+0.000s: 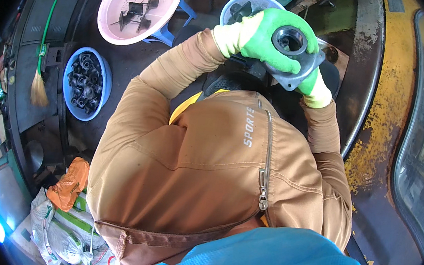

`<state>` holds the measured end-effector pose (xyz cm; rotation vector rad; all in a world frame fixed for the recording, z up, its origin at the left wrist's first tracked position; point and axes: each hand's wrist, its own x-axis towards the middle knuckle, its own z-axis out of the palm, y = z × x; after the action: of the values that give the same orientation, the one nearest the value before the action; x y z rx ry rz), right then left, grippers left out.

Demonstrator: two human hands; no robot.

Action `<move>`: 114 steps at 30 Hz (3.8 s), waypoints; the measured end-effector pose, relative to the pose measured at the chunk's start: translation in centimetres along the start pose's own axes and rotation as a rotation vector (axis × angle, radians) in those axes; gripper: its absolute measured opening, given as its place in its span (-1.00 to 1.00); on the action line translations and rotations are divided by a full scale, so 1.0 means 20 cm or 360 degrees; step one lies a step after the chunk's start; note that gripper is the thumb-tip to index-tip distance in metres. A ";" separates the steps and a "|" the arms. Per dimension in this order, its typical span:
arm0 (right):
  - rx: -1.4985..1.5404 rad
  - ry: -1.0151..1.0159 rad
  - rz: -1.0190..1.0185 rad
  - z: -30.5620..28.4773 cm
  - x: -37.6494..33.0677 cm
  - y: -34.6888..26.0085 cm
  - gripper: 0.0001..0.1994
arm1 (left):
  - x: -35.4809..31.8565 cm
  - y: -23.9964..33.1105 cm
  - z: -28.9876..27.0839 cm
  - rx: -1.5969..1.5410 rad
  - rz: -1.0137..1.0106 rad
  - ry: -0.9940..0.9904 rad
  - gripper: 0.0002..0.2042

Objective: The person repeatedly picks up small black metal parts from a pink basin, grinds them against a rotating grinding wheel, and places them into a white bucket. The process is repeated for multiple parts.

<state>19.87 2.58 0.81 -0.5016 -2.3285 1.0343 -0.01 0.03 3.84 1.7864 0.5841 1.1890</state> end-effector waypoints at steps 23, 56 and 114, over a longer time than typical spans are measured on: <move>0.0138 0.1102 0.0056 0.22 0.07 0.17 -0.60 | 0.04 -0.10 0.26 0.0364 -0.0190 0.1043 -0.44; 0.0184 0.0541 0.0064 0.01 0.07 0.08 -0.60 | 0.10 0.04 -0.11 0.0494 -0.0265 0.0180 -0.18; -0.0688 -0.0628 0.0527 0.12 0.07 0.60 -0.62 | -1.11 -0.58 -0.46 0.0155 -0.0128 0.1862 -0.62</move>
<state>18.75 9.65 -9.18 -0.9471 -2.9136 0.8208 -16.94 -7.39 -15.57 0.9551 1.3518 2.1214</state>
